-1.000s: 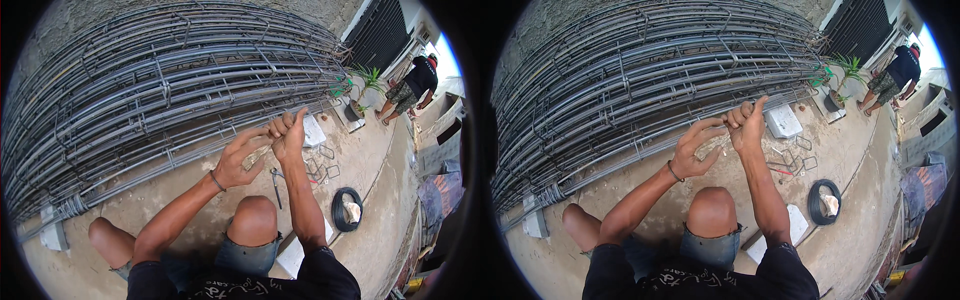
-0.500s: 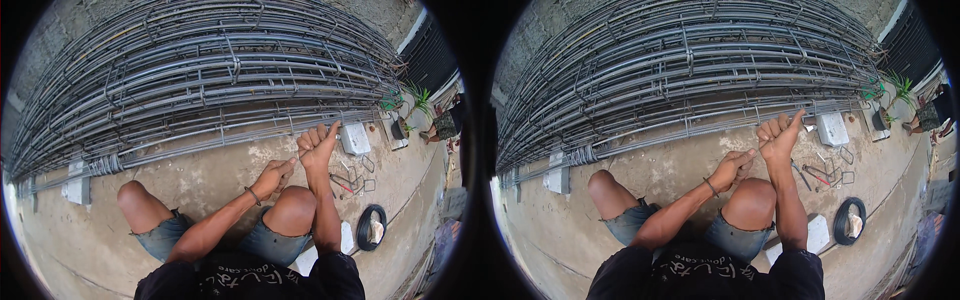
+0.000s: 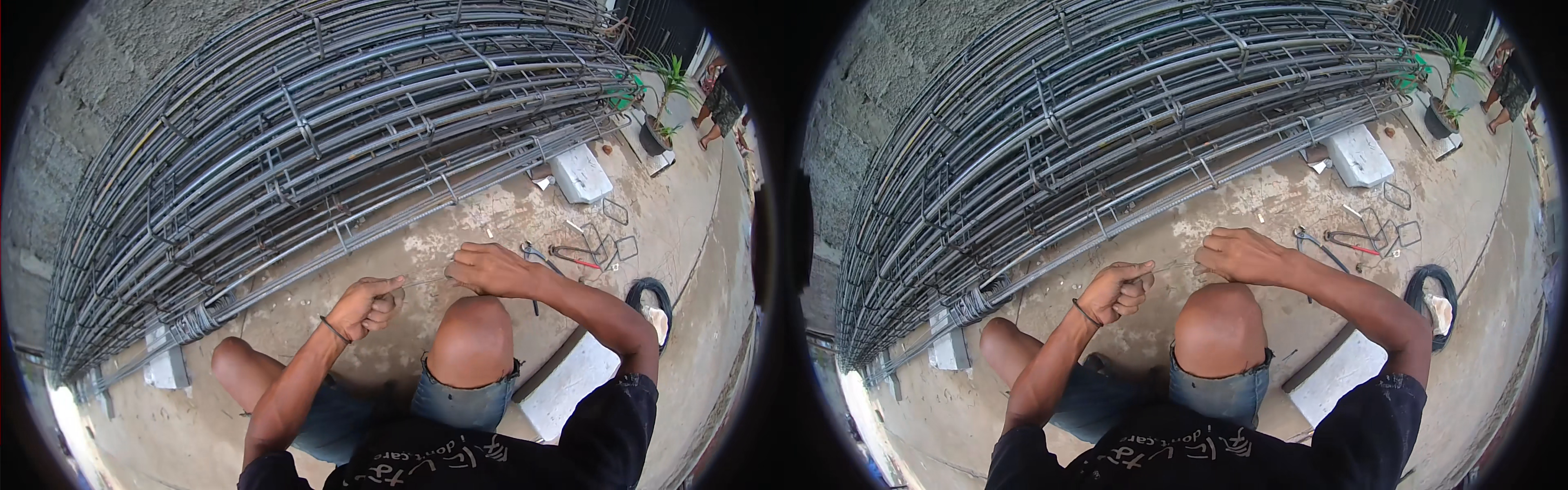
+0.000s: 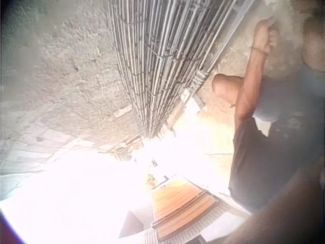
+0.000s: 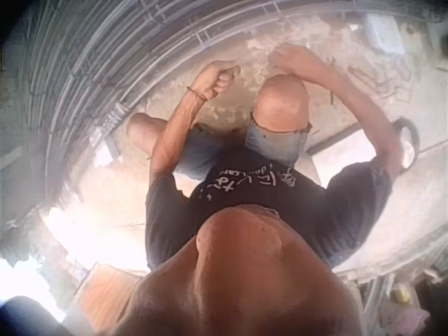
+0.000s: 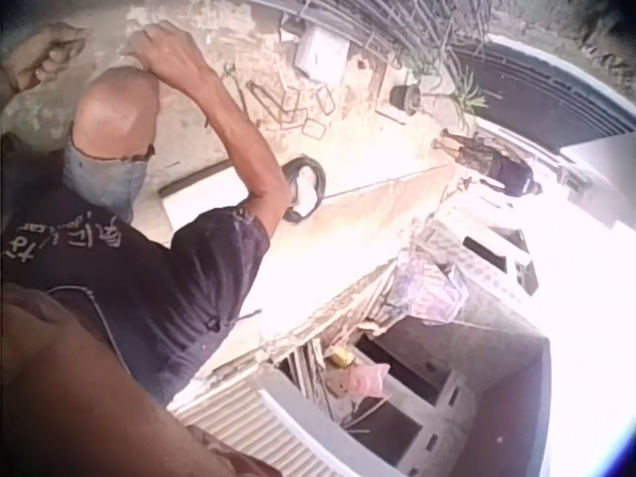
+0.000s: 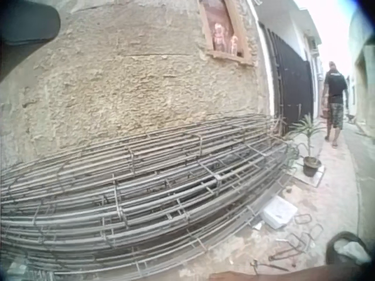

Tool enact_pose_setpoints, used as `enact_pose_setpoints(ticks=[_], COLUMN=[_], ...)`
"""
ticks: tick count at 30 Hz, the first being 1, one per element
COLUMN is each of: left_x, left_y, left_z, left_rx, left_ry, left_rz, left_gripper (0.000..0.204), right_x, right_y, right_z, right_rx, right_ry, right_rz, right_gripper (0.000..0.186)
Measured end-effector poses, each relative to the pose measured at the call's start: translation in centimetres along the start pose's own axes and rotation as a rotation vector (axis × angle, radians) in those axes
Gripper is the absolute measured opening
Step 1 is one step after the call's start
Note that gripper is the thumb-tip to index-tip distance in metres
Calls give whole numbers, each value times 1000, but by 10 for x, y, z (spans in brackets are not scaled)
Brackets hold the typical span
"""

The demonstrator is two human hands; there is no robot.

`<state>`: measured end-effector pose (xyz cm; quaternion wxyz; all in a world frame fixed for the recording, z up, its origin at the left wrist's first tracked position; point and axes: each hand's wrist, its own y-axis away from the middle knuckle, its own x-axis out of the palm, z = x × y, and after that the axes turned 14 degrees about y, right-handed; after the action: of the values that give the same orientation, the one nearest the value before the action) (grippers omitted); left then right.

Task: The person secures metal reinforcement bars to a stack of rebar cages by hand and using pliers to twist and cut thin wire.

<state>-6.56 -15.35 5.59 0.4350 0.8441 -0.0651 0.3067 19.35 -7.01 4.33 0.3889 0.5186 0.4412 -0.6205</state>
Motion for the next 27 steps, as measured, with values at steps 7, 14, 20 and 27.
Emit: enact_pose_setpoints(ticks=[7, 14, 20, 27], left_x=[-29, -32, -31, -25], left_y=[-40, -69, -64, -60], left_z=[35, 54, 39, 36], left_rx=[296, 95, 598, -159], left_ry=[-171, -443, -1454, -539], left_rz=[-125, -206, 330, 110], left_gripper=[30, 29, 18, 24], right_x=[52, 93, 102, 117], right_y=[10, 30, 46, 77], right_z=[1, -5, 0, 2], right_rx=[191, 192, 253, 163], right_ry=[-605, -212, -830, -66], right_rz=[6, -42, 249, -9], right_gripper=[25, 14, 9, 17])
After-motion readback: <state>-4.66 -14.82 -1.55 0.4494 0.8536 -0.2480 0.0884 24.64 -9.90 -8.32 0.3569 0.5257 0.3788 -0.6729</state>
